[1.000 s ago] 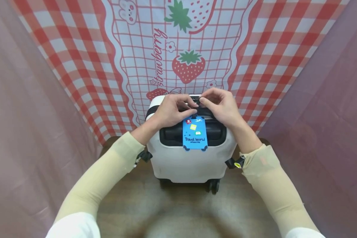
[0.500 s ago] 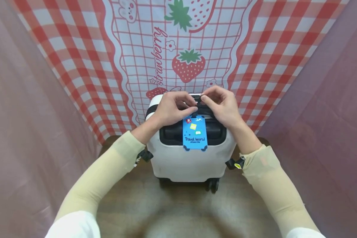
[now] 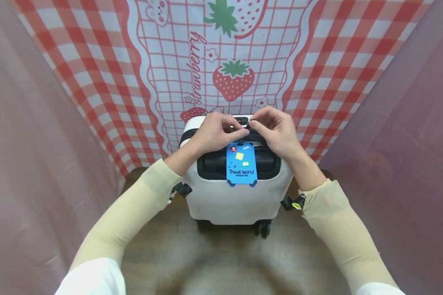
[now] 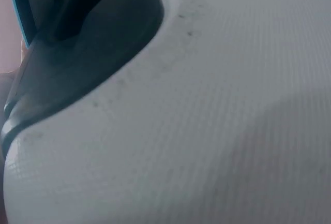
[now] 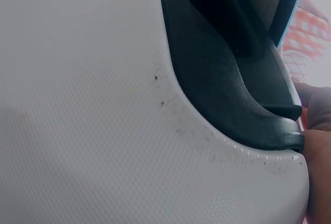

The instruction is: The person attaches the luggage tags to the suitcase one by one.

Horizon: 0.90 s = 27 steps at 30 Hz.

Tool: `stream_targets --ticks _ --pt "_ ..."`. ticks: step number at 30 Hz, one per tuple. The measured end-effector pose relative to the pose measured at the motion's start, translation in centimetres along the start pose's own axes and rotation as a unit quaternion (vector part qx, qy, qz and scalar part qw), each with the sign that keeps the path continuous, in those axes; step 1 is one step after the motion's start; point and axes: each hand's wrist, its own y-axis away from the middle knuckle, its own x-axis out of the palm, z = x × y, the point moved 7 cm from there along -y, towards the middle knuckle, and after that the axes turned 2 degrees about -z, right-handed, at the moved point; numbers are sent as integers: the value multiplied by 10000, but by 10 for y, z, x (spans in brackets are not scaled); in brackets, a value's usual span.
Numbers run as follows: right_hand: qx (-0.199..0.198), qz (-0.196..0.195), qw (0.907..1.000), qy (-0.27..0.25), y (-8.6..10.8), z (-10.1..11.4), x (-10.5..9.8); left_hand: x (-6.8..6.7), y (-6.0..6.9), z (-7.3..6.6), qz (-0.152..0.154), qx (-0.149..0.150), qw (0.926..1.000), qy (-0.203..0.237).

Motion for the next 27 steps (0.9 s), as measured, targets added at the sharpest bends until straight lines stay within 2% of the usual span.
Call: stream_targets --ticks 8,17,23,27 --pt "-135 -317 9994 -62 2 1 -4 1 -4 -4 -25 156 9998 -100" --pt "-275 -491 9980 -285 1 3 -6 0 -6 -5 -92 250 9993 -246" --pt "89 -288 9992 -270 1 0 -6 3 -3 -1 -3 128 9997 -189" --pt "430 -32 9991 46 0 -5 -1 3 -1 1 -85 21 9997 -215"
